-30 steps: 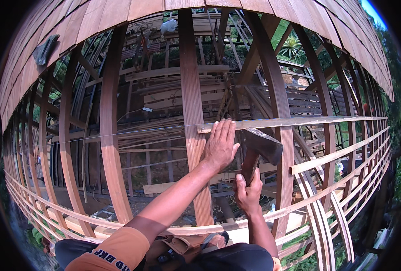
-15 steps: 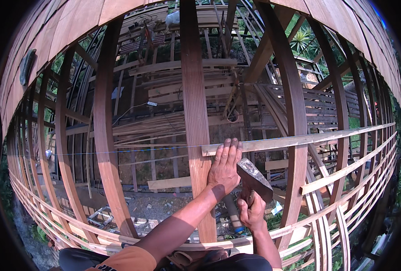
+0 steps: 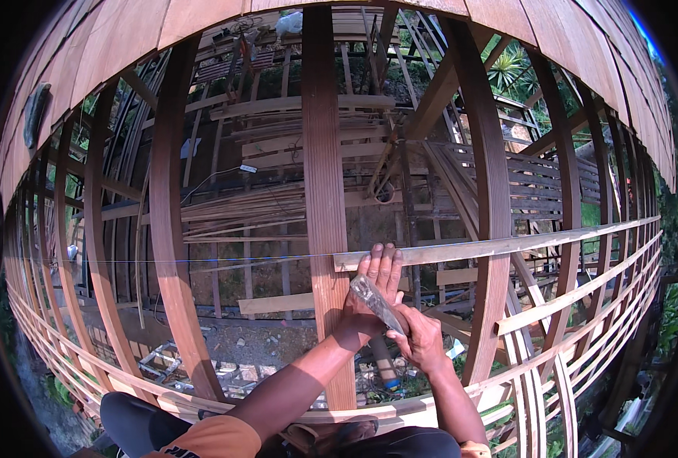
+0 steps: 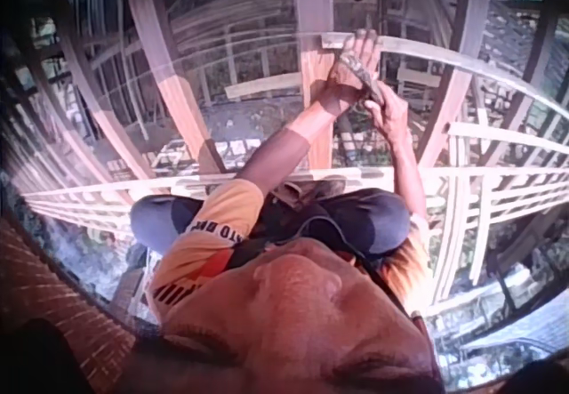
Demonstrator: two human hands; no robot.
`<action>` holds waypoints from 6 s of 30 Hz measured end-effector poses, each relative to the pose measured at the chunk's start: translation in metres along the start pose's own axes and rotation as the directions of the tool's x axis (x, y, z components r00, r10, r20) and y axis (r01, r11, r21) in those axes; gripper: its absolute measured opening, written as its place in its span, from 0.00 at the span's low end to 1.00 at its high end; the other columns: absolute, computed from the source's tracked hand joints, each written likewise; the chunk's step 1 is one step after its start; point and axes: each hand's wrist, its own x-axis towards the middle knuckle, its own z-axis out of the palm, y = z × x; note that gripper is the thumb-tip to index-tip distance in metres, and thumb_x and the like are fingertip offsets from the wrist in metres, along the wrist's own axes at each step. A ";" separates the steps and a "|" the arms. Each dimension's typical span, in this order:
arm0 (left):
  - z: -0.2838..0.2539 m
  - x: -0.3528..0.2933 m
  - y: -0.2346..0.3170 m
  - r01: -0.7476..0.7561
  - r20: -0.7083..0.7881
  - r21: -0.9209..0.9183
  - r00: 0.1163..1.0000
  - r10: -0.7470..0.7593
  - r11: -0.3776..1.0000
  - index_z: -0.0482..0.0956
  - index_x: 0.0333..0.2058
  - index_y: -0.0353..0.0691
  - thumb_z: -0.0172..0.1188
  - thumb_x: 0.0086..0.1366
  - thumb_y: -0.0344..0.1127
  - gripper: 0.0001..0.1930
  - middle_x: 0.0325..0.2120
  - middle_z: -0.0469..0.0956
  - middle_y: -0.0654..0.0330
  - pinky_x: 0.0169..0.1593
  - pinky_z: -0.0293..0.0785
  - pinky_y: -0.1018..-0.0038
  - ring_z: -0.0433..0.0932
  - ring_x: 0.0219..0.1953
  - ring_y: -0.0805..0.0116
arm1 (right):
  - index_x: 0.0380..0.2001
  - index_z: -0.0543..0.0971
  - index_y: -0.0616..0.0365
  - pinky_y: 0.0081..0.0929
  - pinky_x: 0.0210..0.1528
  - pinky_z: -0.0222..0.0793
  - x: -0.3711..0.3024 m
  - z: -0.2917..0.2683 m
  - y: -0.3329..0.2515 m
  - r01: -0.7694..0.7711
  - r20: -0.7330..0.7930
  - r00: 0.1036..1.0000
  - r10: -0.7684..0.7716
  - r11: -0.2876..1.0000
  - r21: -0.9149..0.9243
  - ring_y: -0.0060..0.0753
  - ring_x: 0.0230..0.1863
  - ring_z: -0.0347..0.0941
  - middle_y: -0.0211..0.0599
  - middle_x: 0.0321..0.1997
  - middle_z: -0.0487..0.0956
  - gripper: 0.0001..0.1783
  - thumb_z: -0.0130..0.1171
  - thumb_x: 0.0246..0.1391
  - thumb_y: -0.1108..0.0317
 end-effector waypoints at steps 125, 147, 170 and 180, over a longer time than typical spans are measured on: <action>0.007 -0.082 0.042 0.917 -0.538 0.038 0.353 -0.766 0.396 0.73 0.47 0.32 0.54 0.68 0.54 0.26 0.37 0.75 0.49 0.55 0.65 0.57 0.71 0.46 0.46 | 0.54 0.71 0.82 0.42 0.58 0.69 0.094 -0.181 0.176 -0.274 0.027 0.962 0.273 0.960 0.062 0.67 0.56 0.73 0.74 0.52 0.75 0.42 0.56 0.60 0.43; 0.067 0.059 0.050 -0.604 0.113 -0.712 0.404 -0.908 -0.358 0.76 0.44 0.39 0.67 0.62 0.34 0.14 0.40 0.77 0.61 0.54 0.75 0.60 0.77 0.45 0.63 | 0.43 0.76 0.64 0.33 0.30 0.70 0.077 -0.151 0.066 -0.100 0.404 0.915 0.009 0.973 0.206 0.37 0.24 0.74 0.43 0.25 0.77 0.17 0.66 0.57 0.64; 0.074 0.048 0.038 -0.536 0.128 -0.728 0.507 -0.853 -0.428 0.74 0.45 0.41 0.63 0.66 0.34 0.12 0.38 0.76 0.66 0.50 0.71 0.74 0.74 0.42 0.75 | 0.57 0.68 0.59 0.49 0.46 0.73 0.143 -0.109 0.027 0.380 0.523 0.782 -0.339 0.924 0.030 0.64 0.46 0.76 0.56 0.46 0.77 0.25 0.60 0.58 0.66; 0.082 0.058 0.033 -0.550 -0.069 -0.803 0.470 -0.880 -0.231 0.77 0.37 0.40 0.62 0.65 0.33 0.06 0.30 0.73 0.72 0.38 0.68 0.77 0.69 0.33 0.81 | 0.42 0.76 0.61 0.36 0.38 0.74 0.218 -0.112 0.018 0.553 0.723 0.517 -0.458 0.824 0.127 0.52 0.34 0.80 0.44 0.32 0.80 0.17 0.66 0.52 0.66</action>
